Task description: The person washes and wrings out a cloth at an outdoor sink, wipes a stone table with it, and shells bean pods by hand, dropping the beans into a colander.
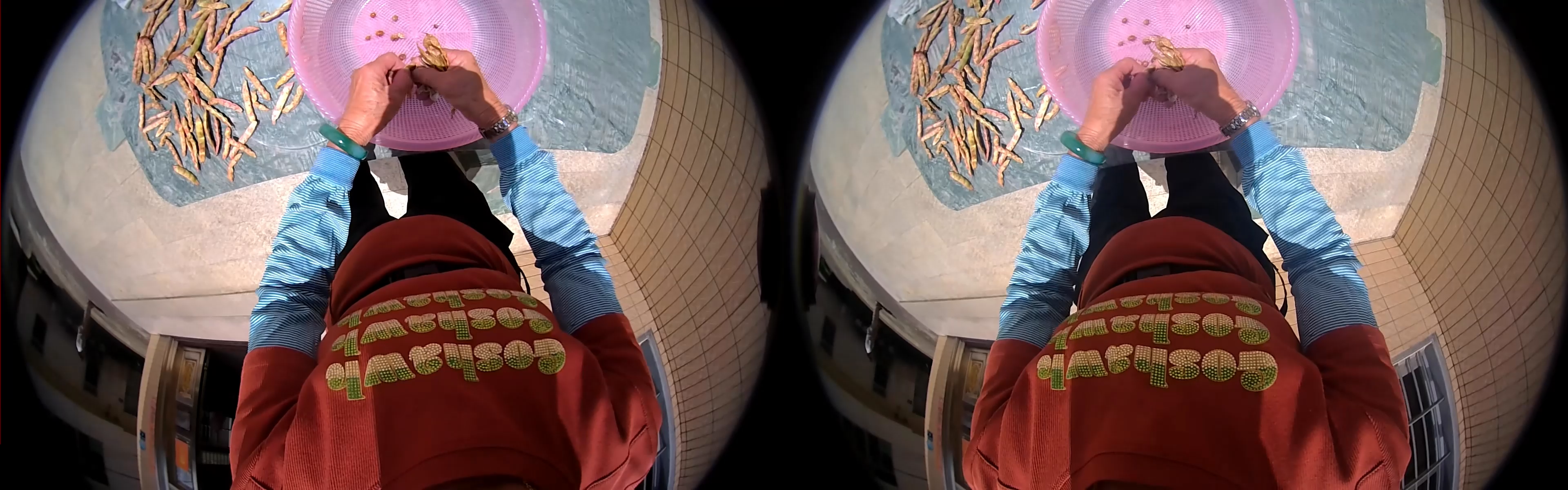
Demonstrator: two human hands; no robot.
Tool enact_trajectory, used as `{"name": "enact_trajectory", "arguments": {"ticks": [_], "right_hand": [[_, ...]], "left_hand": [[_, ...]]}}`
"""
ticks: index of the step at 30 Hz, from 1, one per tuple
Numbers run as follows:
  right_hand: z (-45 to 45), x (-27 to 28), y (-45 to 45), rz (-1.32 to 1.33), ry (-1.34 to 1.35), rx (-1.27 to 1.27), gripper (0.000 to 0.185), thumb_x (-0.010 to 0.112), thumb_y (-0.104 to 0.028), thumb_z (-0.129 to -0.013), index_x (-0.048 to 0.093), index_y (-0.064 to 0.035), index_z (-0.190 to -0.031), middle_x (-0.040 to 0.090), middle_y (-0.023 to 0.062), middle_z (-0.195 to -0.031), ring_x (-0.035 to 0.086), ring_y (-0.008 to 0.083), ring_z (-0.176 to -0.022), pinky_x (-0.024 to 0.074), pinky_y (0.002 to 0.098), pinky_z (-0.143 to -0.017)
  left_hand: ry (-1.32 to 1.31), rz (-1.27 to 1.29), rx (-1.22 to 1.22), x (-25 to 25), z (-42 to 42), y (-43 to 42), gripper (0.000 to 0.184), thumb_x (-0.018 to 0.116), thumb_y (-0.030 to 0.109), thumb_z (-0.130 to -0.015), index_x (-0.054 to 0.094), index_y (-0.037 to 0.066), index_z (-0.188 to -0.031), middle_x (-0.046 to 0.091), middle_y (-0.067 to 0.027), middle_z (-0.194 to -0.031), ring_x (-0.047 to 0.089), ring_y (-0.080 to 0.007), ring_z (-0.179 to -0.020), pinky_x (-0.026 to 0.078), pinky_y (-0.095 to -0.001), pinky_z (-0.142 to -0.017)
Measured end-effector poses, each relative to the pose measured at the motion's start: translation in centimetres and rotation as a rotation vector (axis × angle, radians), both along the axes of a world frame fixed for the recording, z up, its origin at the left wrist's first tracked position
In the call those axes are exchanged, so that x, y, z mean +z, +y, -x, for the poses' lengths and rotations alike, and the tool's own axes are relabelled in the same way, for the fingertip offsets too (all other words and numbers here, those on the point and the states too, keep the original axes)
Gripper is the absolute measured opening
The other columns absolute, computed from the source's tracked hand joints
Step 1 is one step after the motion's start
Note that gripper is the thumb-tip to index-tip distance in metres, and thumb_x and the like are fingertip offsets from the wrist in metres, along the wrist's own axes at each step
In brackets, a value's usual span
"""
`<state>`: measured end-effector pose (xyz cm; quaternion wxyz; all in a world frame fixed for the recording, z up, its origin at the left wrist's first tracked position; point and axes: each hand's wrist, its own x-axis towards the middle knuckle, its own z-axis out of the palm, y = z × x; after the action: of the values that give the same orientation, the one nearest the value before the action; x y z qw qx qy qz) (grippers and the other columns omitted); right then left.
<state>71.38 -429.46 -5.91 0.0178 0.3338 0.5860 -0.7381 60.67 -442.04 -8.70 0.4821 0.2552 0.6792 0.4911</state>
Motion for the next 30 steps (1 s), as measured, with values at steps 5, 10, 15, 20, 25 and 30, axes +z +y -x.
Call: {"name": "enact_trajectory", "arguments": {"ticks": [5, 10, 15, 20, 25, 30], "right_hand": [[-0.1, -0.8, -0.3, 0.051, -0.026, -0.033, 0.010, 0.058, -0.006, -0.082, 0.060, 0.0040, -0.081, 0.058, 0.0060, -0.066, 0.054, 0.0103, -0.055, 0.0454, 0.0248, -0.047], [0.3, -0.2, -0.5, 0.101, -0.040, -0.127, 0.010, 0.057, -0.005, -0.081, 0.060, 0.0045, -0.081, 0.058, 0.0069, -0.064, 0.054, 0.0118, -0.052, 0.0450, 0.0251, -0.046], [0.0, 0.0, 0.1, 0.256, 0.012, -0.198, 0.022, 0.055, -0.015, -0.078, 0.062, 0.0049, -0.080, 0.060, 0.0080, -0.066, 0.057, 0.0137, -0.056, 0.0453, 0.0242, -0.052], [-0.1, -0.6, -0.1, 0.353, 0.041, -0.314, 0.016, 0.056, -0.011, -0.082, 0.062, 0.0030, -0.085, 0.058, 0.0057, -0.065, 0.053, 0.0110, -0.055, 0.0425, 0.0217, -0.049], [-0.6, -0.6, 0.1, 0.257, -0.053, -0.343, 0.016, 0.056, -0.013, -0.082, 0.062, 0.0020, -0.081, 0.057, 0.0040, -0.063, 0.049, 0.0088, -0.052, 0.0392, 0.0212, -0.047], [-0.4, -0.5, 0.1, 0.233, 0.005, -0.184, 0.014, 0.058, -0.013, -0.081, 0.062, -0.0002, -0.077, 0.057, 0.0024, -0.061, 0.048, 0.0064, -0.050, 0.0356, 0.0197, -0.044]], "left_hand": [[0.043, -0.025, 0.105, 0.1, -0.8, 0.4, 0.006, 0.057, 0.000, -0.078, 0.055, 0.000, -0.072, 0.054, -0.0041, -0.058, 0.049, -0.0088, -0.054, 0.042, -0.0252, -0.049], [-0.005, -0.020, 0.176, 0.4, -1.0, 0.4, 0.007, 0.055, 0.002, -0.081, 0.056, -0.001, -0.075, 0.057, -0.0054, -0.059, 0.052, -0.0102, -0.054, 0.044, -0.0245, -0.050], [-0.716, -0.059, 0.349, 1.4, 0.4, 0.0, 0.010, 0.046, 0.003, -0.087, 0.055, 0.000, -0.083, 0.061, -0.0081, -0.076, 0.059, -0.0139, -0.068, 0.051, -0.0238, -0.067], [-1.003, -0.116, 0.542, 0.4, 0.1, 0.1, 0.011, 0.043, 0.002, -0.085, 0.051, -0.004, -0.089, 0.060, -0.0129, -0.083, 0.060, -0.0167, -0.073, 0.053, -0.0274, -0.070], [-0.899, -0.021, 0.707, -0.2, 0.1, -0.1, 0.011, 0.043, 0.002, -0.084, 0.048, -0.006, -0.088, 0.061, -0.0155, -0.085, 0.061, -0.0181, -0.075, 0.053, -0.0246, -0.067], [-0.700, 0.010, 0.601, -0.9, 0.0, -0.4, 0.003, 0.045, -0.001, -0.084, 0.048, -0.001, -0.084, 0.062, -0.0177, -0.089, 0.061, -0.0183, -0.075, 0.054, -0.0259, -0.065]]}}
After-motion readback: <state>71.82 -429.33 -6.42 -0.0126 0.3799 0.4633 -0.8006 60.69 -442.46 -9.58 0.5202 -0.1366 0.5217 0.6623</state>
